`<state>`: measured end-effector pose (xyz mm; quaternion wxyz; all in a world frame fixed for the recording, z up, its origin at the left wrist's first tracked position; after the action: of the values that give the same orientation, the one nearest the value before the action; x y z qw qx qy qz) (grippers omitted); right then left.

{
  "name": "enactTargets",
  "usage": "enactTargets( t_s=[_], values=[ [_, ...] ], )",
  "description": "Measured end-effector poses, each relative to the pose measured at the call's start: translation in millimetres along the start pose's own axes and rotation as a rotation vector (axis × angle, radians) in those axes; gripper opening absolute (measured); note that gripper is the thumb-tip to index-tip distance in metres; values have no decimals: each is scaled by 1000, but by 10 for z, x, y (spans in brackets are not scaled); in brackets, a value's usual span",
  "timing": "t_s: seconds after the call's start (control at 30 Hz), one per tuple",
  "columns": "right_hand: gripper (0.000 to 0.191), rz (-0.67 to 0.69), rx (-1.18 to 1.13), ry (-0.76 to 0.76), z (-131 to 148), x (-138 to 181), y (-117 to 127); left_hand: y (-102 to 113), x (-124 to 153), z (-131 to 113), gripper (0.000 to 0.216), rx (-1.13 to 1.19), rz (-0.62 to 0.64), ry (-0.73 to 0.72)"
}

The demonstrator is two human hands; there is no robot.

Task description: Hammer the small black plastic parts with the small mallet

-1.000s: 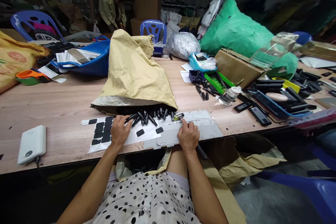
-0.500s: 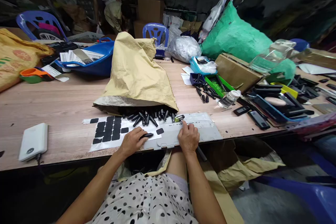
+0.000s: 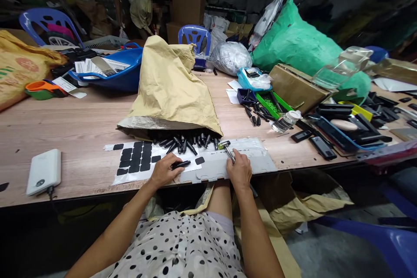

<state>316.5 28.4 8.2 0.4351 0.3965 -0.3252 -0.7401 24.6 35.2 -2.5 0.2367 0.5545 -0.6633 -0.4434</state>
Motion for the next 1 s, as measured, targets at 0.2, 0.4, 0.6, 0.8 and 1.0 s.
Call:
enactTargets(
  t_s=[0.2,0.4,0.6,0.8,1.0],
  values=[
    [12,73,-5,-115,-124,34,79,-3,-18,2,16,57,24,9],
    [13,17,-235,-147,-182,41,163,-21,-31,4,11,95,26,28],
    [35,7,-672,-172,19,213,374,2,-41,0,13,87,27,-2],
    [39,176,-1043,-227,483,518,351,34,-37,-3,15,106,-1,-14],
    [46,327,-1087,-204,718,793,180,55,-34,-29,14,131,16,-6]
  ],
)
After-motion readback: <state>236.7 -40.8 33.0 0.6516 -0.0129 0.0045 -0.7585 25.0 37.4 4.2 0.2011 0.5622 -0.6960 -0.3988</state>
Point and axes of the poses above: each hand's wrist, its own x-axis away from the middle knuckle, its own y-axis out of the back of the hand, z = x × y, the point moved 4 cm from there along -x, towards the middle knuckle, and after that the axes turned 14 degrees about -x, right-handed, at the moved point
